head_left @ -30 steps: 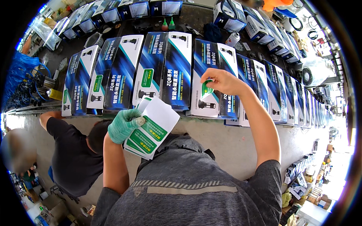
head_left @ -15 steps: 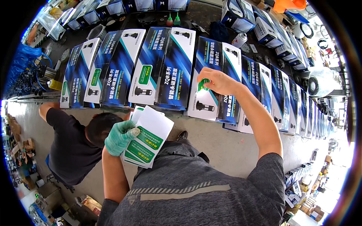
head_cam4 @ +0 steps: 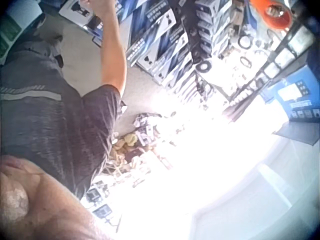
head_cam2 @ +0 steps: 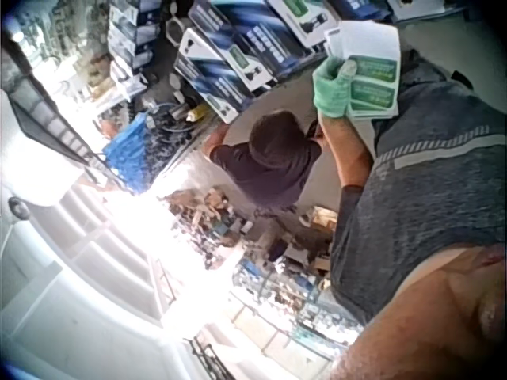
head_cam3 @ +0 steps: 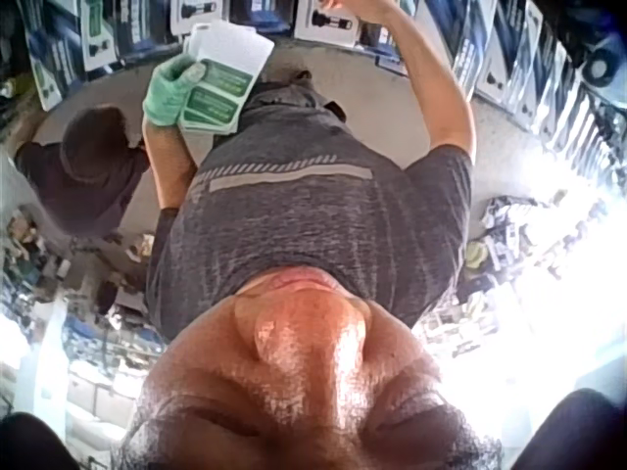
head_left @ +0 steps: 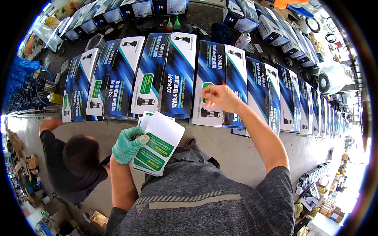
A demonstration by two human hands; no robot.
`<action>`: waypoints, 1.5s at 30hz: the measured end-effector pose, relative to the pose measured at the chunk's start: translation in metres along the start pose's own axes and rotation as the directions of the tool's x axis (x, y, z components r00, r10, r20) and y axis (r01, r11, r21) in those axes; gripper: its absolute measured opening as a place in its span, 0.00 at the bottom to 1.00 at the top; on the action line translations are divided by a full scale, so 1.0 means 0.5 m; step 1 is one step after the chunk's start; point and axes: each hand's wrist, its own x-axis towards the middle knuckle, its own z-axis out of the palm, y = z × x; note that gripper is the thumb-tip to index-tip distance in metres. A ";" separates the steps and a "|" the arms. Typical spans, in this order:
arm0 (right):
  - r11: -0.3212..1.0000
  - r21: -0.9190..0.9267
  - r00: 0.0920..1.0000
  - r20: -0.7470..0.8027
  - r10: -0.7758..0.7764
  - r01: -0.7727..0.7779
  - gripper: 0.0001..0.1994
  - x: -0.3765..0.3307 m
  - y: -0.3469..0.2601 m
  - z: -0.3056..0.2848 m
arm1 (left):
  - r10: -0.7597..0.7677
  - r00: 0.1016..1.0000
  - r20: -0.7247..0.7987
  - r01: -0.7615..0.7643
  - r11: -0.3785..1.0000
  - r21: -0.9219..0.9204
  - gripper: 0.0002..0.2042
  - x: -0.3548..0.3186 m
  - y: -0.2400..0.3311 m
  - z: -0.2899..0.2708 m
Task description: The person retrieves green and white labels from a cardboard box and applies them one by one to the tops of product boxes arranged on a table and on the floor. The person wears gloves and repeatedly peels backing from each label before pressing it onto a box.
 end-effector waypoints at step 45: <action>0.984 0.175 0.824 -0.562 0.075 0.030 0.19 -0.450 -0.194 0.136 | -0.209 0.667 0.715 -0.065 0.940 0.335 0.15 0.251 0.090 0.304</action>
